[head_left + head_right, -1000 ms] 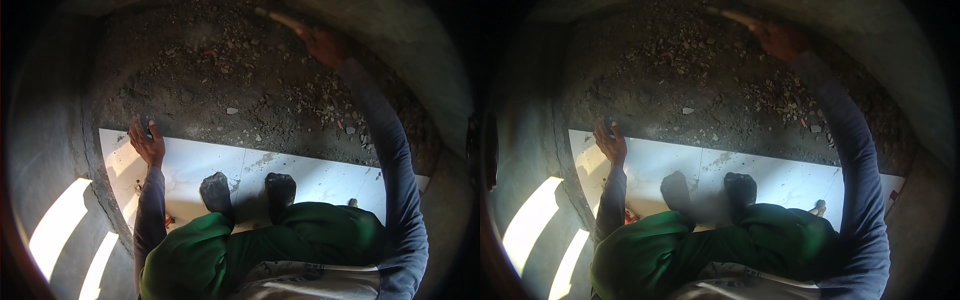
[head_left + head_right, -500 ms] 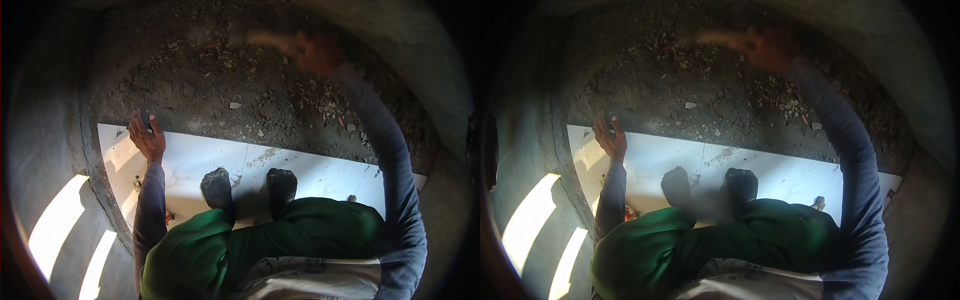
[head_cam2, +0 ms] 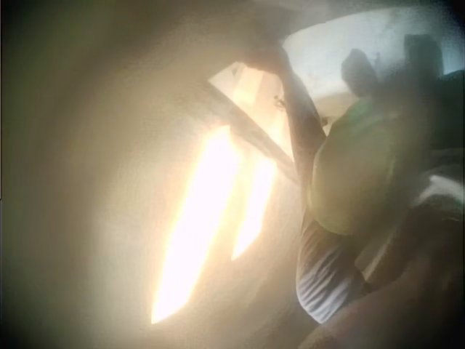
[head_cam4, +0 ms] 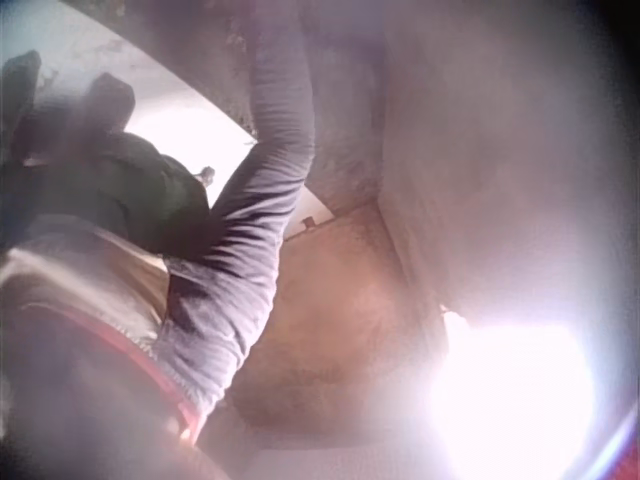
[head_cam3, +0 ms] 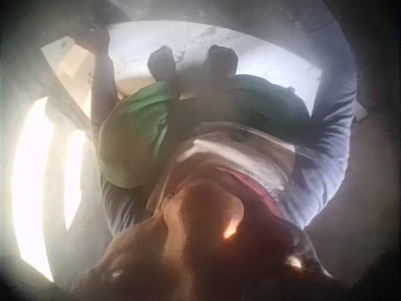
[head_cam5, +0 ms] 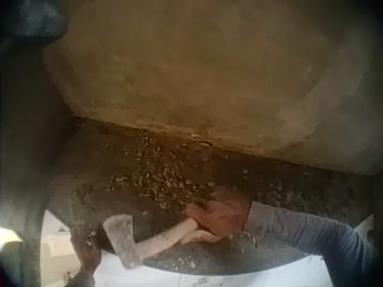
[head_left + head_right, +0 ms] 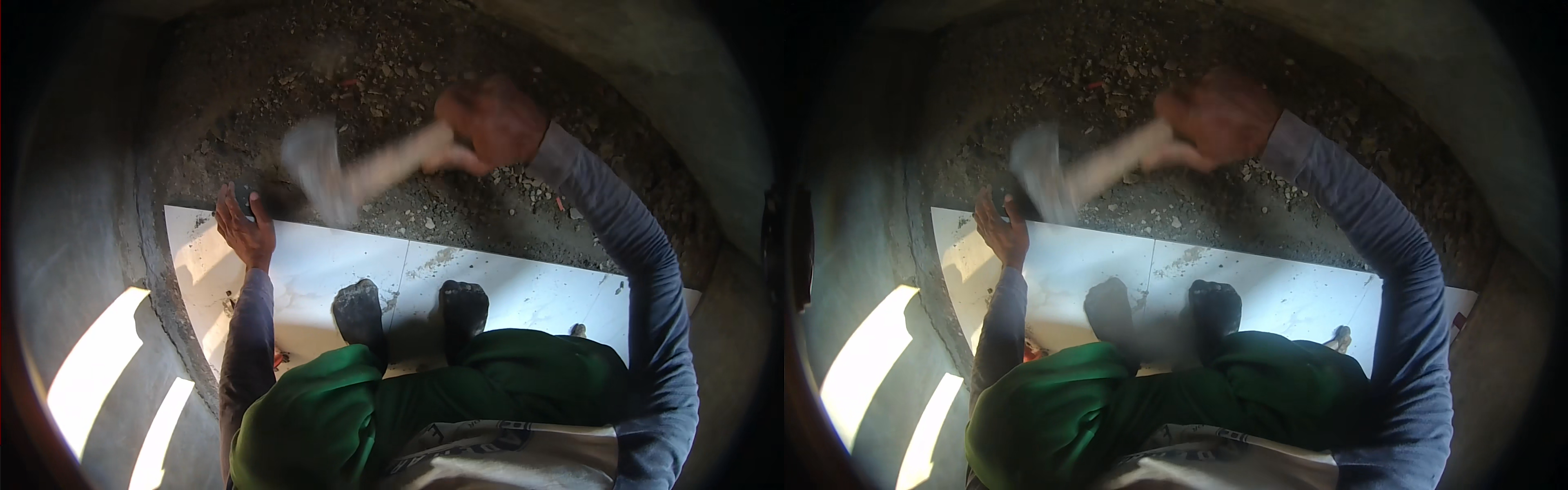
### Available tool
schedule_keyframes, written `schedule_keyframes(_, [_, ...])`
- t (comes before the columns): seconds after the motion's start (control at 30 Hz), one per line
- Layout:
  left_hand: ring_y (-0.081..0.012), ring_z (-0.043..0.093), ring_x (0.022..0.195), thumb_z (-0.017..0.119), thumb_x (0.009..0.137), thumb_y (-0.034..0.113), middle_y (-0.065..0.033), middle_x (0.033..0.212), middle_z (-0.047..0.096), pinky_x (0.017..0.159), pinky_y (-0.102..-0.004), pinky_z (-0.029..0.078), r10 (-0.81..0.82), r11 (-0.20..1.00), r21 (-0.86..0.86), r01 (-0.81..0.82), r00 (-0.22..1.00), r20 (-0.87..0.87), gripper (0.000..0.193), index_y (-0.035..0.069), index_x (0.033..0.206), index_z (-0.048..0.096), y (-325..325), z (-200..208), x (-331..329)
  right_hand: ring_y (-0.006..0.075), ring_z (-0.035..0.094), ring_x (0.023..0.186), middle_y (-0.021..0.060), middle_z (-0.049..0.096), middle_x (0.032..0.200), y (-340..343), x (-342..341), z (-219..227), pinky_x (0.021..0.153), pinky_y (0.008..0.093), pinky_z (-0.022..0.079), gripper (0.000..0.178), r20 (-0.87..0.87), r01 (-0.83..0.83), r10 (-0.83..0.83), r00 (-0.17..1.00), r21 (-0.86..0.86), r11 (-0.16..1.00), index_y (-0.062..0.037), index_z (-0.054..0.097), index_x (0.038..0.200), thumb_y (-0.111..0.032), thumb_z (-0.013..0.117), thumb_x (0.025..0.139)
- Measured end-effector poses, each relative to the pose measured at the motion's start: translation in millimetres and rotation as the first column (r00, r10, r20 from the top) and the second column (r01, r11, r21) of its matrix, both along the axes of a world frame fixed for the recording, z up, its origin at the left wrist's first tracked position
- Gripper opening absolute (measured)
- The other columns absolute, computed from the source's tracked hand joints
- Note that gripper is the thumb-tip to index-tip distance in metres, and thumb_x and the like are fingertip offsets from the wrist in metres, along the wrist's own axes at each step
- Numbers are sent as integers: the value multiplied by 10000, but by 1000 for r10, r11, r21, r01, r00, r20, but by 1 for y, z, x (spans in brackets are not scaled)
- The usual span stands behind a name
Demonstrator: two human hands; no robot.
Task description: The person levels a concrete floor by striking it with a hammer and clearing away loose debris with their hands while a tile is positioned on one section.
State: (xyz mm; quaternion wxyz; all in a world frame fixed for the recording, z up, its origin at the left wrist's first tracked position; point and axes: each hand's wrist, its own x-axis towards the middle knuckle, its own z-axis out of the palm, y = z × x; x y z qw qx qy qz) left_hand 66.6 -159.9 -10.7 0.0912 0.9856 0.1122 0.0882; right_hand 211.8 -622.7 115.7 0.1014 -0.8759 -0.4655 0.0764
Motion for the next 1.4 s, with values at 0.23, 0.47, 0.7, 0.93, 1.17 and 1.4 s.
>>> schedule_keyframes(0.23, [-392, 508, 1425, 540, 1092, 472, -171, 1571, 533, 1215, -537, 370, -25, 999, -42, 26, 1000, 10, 624, 12, 1512, 573, -19, -11, 19, 357, 689, 603, 160, 671, 754, -109, 60, -68, 573, 495, 555, 596, 65, 726, -723, 688, -58, 686, -75, 666, 936, -668, 679, 996])
schedule_keyframes(0.47, [-395, 503, 1429, 548, 1085, 464, -180, 1555, 549, 1209, -529, 374, 3, 1000, 16, -3, 1000, 11, 619, 3, 1498, 578, -4, 3, -1, 406, 702, 646, 200, 727, 792, -60, 30, -74, 642, 519, 589, 647, -15, 55, -54, 998, 163, 985, -82, 749, 1076, -709, 602, 1016])
schedule_keyframes(0.7, [-395, 494, 1444, 546, 1087, 464, -181, 1570, 535, 1216, -532, 370, -9, 1000, 2, 9, 1000, 14, 619, -1, 1495, 578, 2, 1, -8, 382, 690, 616, 184, 715, 790, -28, 15, -34, 638, 482, 582, 583, 70, 544, -540, 839, -65, 837, -76, 741, 1118, -645, 668, 1015])
schedule_keyframes(0.93, [-392, 493, 1446, 548, 1086, 477, -178, 1566, 535, 1221, -533, 368, -45, 998, -48, 46, 999, 26, 635, 0, 1505, 576, -22, -11, 11, 376, 775, 817, 204, 778, 913, -112, 55, -56, 724, 526, 622, 706, -181, 489, -477, 860, 27, 872, -92, 776, 1139, -752, 557, 1021])
schedule_keyframes(1.17, [-396, 495, 1447, 551, 1086, 479, -177, 1561, 540, 1214, -540, 376, 17, 999, 39, -17, 1000, 8, 633, 5, 1505, 577, 4, 5, -7, 375, 757, 728, 182, 736, 769, -3, 20, -21, 707, 513, 612, 757, 190, 70, -78, 979, 49, 996, -14, 754, 1032, -735, 526, 1046])
schedule_keyframes(1.4, [-391, 498, 1445, 549, 1087, 476, -169, 1553, 549, 1215, -539, 376, -11, 1000, -22, 11, 1000, -6, 627, 5, 1500, 578, -5, -9, -2, 410, 741, 671, 238, 731, 780, -63, 52, -74, 669, 535, 597, 742, 18, 656, -658, 753, 53, 753, -2, 767, 1025, -729, 622, 998])
